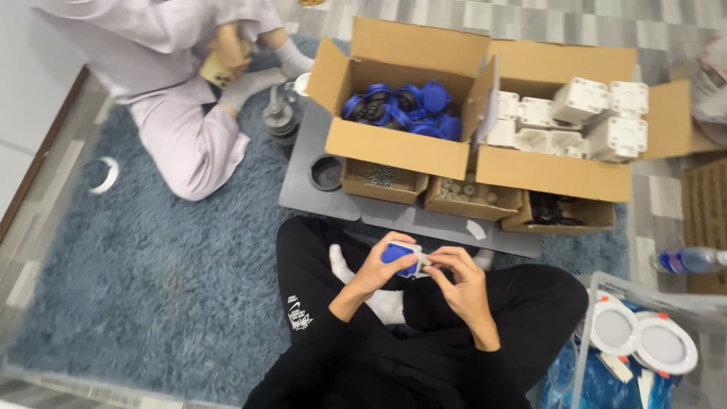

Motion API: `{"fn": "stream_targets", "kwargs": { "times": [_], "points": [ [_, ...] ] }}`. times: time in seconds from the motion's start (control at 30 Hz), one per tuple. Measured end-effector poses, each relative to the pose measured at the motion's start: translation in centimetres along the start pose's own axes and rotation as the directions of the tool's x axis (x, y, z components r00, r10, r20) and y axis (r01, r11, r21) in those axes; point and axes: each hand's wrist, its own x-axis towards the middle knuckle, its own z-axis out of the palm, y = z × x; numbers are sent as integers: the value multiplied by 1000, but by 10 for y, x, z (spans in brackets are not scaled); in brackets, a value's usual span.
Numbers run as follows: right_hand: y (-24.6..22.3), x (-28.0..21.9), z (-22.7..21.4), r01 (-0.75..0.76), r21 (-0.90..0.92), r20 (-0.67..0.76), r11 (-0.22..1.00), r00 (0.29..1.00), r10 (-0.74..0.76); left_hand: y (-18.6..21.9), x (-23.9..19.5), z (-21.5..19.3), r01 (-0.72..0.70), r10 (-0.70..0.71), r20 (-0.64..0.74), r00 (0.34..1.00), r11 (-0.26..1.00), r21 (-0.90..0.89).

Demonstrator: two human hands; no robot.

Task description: Assembling blue plastic electrical boxes by inserting white internal components and using a screwdriver to fasten or adjust them.

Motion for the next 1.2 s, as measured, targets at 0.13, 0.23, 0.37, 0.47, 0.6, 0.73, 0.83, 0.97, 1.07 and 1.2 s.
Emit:
{"fn": "stream_targets", "kwargs": {
  "times": [0.13, 0.23, 0.37, 0.47, 0.6, 0.73, 0.83, 0.97, 1.07, 1.2],
  "points": [
    [-5, -2, -2, 40, -91, 22, 995, 999, -38, -6, -1, 1, 14, -16, -45, 999, 1000, -28],
    [-15, -7, -1, -75, -163, 67, 984, 994, 86, -1, -4, 0, -34, 33, 64, 997, 999, 15],
    [-12, -13, -3, -120, -156, 55, 981, 990, 129, -5, -4, 3, -6, 2, 90, 996, 999, 44],
    [-7, -19, -5, -134, -109, 44, 985, 989, 140, -13, -2, 4, -36, 29, 104, 994, 997, 67],
    [7, -28, -7, -175, -83, -5, 981, 985, 175, -10, -7, 12, -150, 133, 146, 980, 983, 109],
    [17, -32, -7, -189, -50, -4, 981, 982, 189, -3, -7, 12, -149, 123, 178, 976, 978, 145],
    [30, -37, -8, -230, -2, 10, 973, 973, 230, -3, -8, 13, -176, 143, 202, 969, 972, 157],
    [57, -46, -5, -345, 247, -15, 906, 933, 360, 2, -11, 21, -281, 244, 188, 951, 937, 205],
    [75, -53, 3, -399, 428, -22, 811, 893, 450, 19, -16, 28, -386, 344, 178, 922, 849, 360],
    [82, -59, 15, -496, 559, 60, 665, 824, 564, 25, -20, 34, -488, 430, 250, 868, 637, 597]
  ]
}}
